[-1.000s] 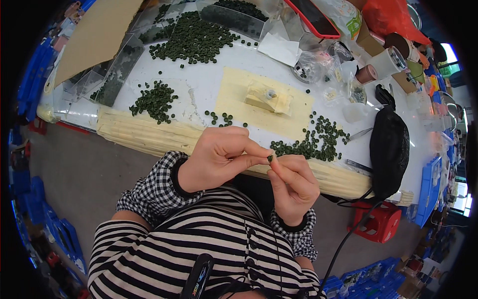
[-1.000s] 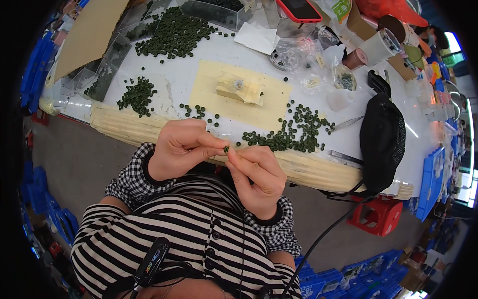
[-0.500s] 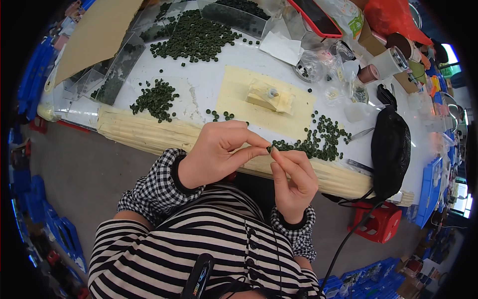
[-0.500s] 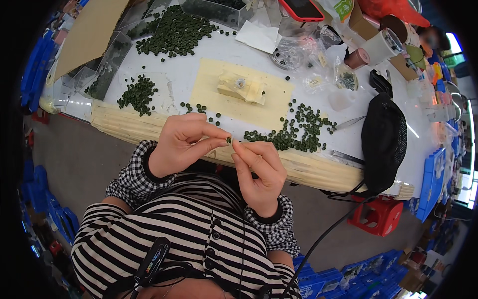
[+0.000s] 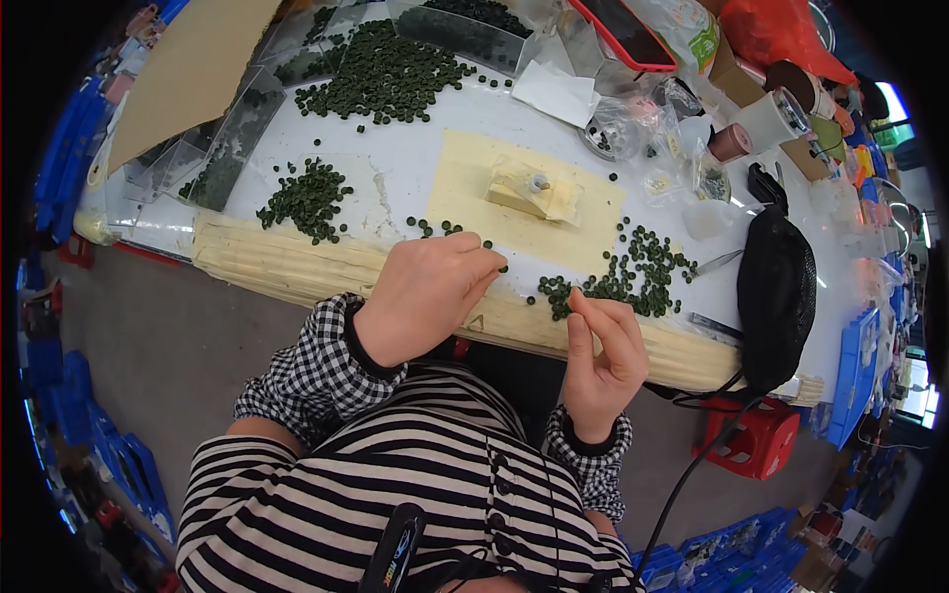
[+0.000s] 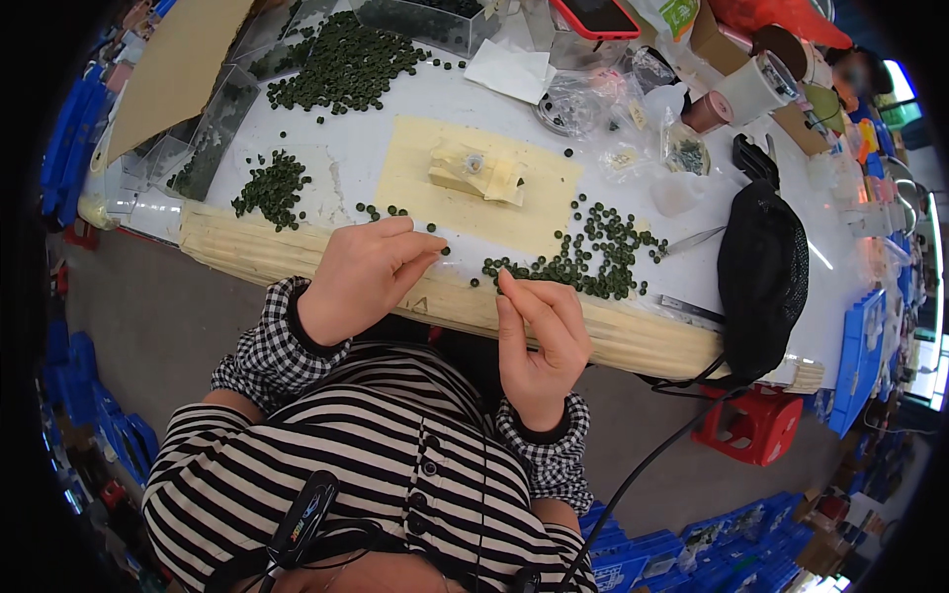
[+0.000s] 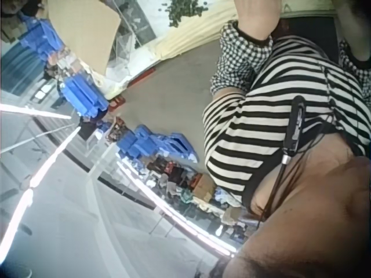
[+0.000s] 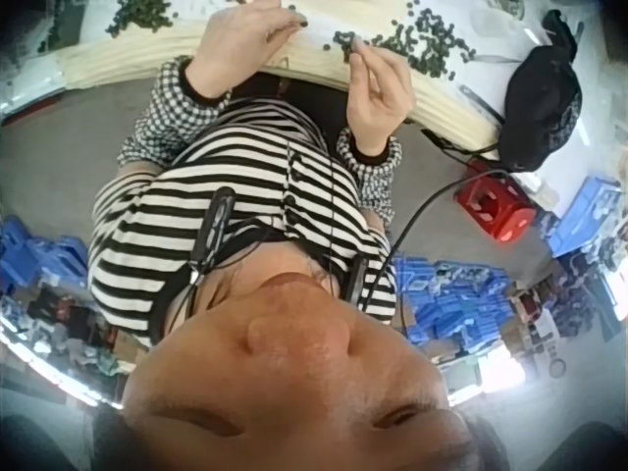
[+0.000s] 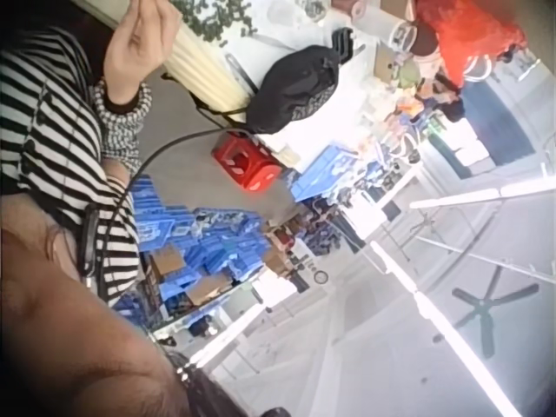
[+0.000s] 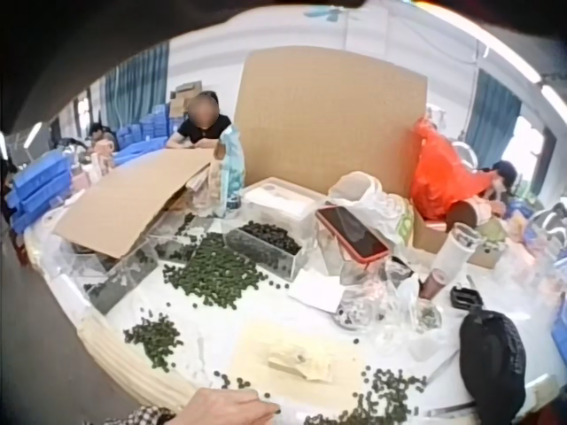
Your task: Sorting and inspecting small green plastic components on a factory workbench.
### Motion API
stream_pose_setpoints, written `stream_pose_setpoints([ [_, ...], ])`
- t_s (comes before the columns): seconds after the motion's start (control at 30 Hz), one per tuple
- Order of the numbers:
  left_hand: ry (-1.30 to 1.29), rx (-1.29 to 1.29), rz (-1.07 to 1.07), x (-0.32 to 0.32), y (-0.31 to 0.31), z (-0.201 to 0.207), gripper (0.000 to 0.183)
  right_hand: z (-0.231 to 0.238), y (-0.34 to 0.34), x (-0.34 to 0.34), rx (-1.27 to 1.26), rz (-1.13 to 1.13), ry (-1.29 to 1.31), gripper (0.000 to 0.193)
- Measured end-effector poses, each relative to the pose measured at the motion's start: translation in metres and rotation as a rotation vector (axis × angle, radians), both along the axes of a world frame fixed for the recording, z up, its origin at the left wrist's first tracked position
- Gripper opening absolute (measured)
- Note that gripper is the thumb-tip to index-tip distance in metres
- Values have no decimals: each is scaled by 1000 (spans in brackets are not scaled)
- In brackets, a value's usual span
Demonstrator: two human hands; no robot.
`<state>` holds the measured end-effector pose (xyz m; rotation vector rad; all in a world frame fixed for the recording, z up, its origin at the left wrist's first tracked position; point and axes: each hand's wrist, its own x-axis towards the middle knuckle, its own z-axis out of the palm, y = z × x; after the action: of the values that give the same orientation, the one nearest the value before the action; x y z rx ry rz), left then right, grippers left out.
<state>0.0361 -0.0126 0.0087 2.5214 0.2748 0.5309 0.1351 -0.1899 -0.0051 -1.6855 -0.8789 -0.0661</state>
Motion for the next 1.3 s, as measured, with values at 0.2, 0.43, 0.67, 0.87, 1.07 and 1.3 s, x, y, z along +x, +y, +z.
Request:
stream_pose_setpoints([
  [0.2,-20,-776,6,-4,5,13,12,1,4,6,-178,7,-270,17],
  [0.43,-344,-1984,190,-13,19,19,31,-4,13,0,-351,23,-418,16],
  [0.67,-349,-2255,55,-18,19,10,25,-2,14,1,-203,7,-266,17],
  [0.87,-189,-2251,-202,-20,14,1,33,-3,12,-4,-59,-6,-5,16],
  [1.07,-87,-2023,-28,-13,-2,18,33,-1,8,-4,120,114,561,20],
  [1.3,-8,-2004,-38,-13,-4,11,28,9,8,-5,197,217,750,24],
])
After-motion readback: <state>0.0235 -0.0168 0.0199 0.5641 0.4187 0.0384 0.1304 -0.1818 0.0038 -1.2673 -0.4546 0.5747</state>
